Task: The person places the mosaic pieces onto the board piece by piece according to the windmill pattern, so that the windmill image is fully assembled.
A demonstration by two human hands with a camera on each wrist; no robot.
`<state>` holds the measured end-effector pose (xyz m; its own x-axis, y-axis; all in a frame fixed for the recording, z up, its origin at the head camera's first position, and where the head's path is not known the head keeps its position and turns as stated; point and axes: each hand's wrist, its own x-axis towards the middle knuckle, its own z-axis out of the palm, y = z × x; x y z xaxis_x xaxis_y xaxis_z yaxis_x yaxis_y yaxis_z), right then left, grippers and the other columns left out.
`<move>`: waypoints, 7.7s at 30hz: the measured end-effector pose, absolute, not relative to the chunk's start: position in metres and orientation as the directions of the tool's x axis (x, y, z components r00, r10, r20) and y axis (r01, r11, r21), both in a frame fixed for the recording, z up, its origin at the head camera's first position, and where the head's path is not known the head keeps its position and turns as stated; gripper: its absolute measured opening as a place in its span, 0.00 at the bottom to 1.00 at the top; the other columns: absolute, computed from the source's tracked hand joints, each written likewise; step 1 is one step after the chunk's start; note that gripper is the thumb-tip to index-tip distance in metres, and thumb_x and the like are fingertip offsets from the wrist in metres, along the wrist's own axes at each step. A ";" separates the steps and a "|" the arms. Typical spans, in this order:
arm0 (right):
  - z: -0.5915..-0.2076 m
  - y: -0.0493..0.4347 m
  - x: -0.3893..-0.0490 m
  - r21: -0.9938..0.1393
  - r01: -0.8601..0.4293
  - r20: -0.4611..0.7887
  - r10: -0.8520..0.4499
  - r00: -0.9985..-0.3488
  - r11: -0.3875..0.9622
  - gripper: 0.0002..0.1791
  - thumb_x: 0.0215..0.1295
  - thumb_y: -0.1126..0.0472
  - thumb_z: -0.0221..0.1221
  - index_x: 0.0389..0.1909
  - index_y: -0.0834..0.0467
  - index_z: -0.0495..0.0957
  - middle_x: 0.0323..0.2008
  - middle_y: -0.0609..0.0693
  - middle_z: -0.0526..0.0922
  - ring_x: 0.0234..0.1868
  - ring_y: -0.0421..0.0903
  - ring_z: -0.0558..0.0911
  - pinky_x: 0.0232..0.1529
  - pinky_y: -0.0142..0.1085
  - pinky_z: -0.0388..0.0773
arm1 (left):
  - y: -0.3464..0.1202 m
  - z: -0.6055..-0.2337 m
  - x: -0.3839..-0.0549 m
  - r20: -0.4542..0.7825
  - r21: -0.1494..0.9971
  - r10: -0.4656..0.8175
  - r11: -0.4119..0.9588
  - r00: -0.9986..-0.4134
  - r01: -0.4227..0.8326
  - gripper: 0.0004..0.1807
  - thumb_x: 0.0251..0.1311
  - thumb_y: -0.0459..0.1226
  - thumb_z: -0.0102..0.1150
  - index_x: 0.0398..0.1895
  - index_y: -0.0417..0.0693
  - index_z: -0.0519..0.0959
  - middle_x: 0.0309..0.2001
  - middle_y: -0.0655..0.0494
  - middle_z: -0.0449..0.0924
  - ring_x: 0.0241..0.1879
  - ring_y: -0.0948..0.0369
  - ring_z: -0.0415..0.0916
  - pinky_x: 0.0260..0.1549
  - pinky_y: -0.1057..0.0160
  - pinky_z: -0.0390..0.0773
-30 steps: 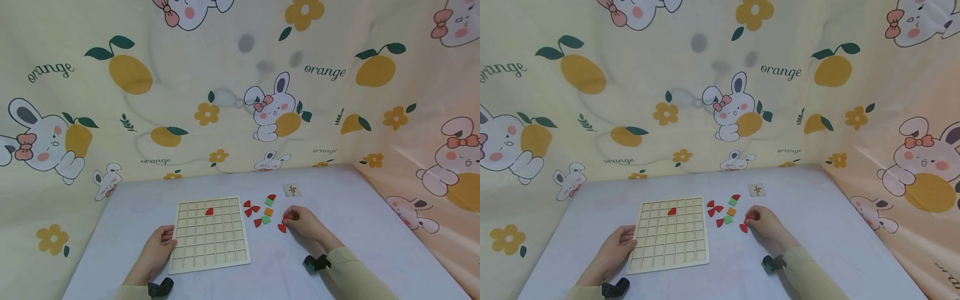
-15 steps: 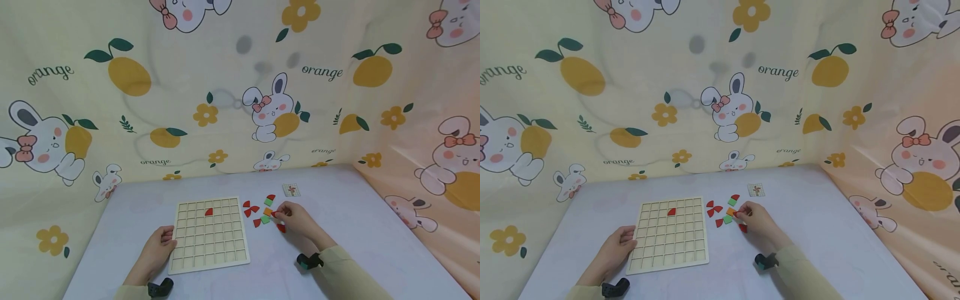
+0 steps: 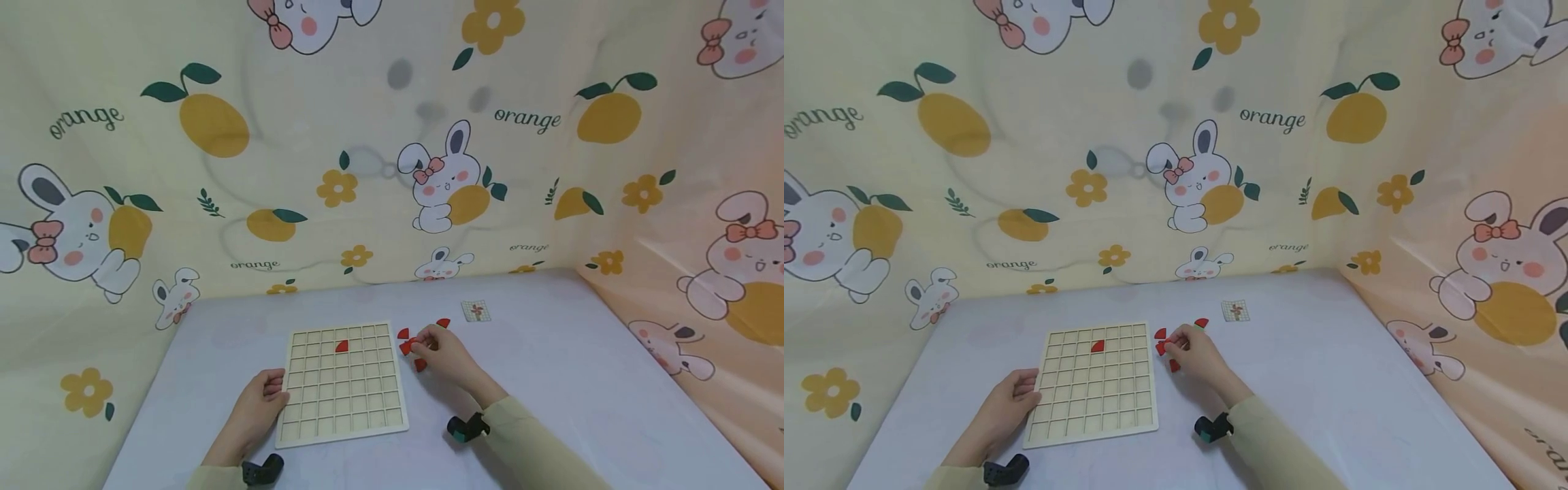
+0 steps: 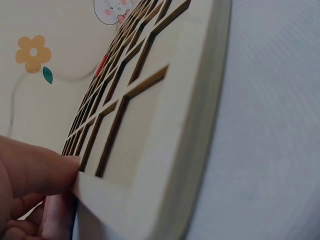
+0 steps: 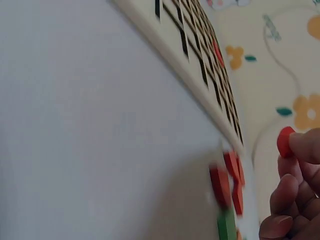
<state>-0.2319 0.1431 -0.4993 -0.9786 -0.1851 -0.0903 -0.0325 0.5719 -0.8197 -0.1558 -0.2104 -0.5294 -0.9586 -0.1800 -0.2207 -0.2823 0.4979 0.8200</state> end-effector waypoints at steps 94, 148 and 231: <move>-0.488 0.136 -0.225 -0.761 -0.090 -0.026 -0.169 -0.985 0.642 0.11 0.61 0.51 0.65 0.42 0.48 0.80 0.32 0.44 0.79 0.31 0.46 0.75 0.25 0.36 0.77 | -0.211 -0.529 -0.157 -0.218 0.803 -0.174 0.527 -0.960 -0.278 0.27 0.62 0.28 0.56 0.65 0.39 0.65 0.53 0.45 0.70 0.51 0.53 0.70 0.53 0.52 0.74; -0.511 0.226 -0.208 -0.685 0.060 -0.157 -0.067 -0.985 0.726 0.13 0.56 0.52 0.69 0.41 0.50 0.81 0.34 0.45 0.77 0.37 0.45 0.73 0.36 0.35 0.75 | -0.210 -0.526 -0.155 -0.224 0.807 -0.172 0.520 -0.959 -0.282 0.28 0.62 0.28 0.56 0.65 0.37 0.64 0.53 0.44 0.69 0.52 0.53 0.69 0.54 0.52 0.73; -0.497 0.096 -0.234 -0.846 -0.058 -0.070 -0.218 -0.973 0.529 0.10 0.65 0.56 0.61 0.46 0.49 0.78 0.28 0.49 0.78 0.24 0.44 0.74 0.22 0.34 0.73 | -0.209 -0.529 -0.156 -0.214 0.814 -0.177 0.512 -0.961 -0.275 0.27 0.61 0.28 0.56 0.65 0.39 0.65 0.52 0.46 0.69 0.50 0.54 0.70 0.51 0.54 0.76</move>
<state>-0.2337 0.0962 -0.4972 -0.9734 -0.2182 -0.0699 -0.0579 0.5294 -0.8464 -0.1557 -0.2090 -0.5292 -0.9607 -0.1770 -0.2137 -0.2754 0.5120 0.8137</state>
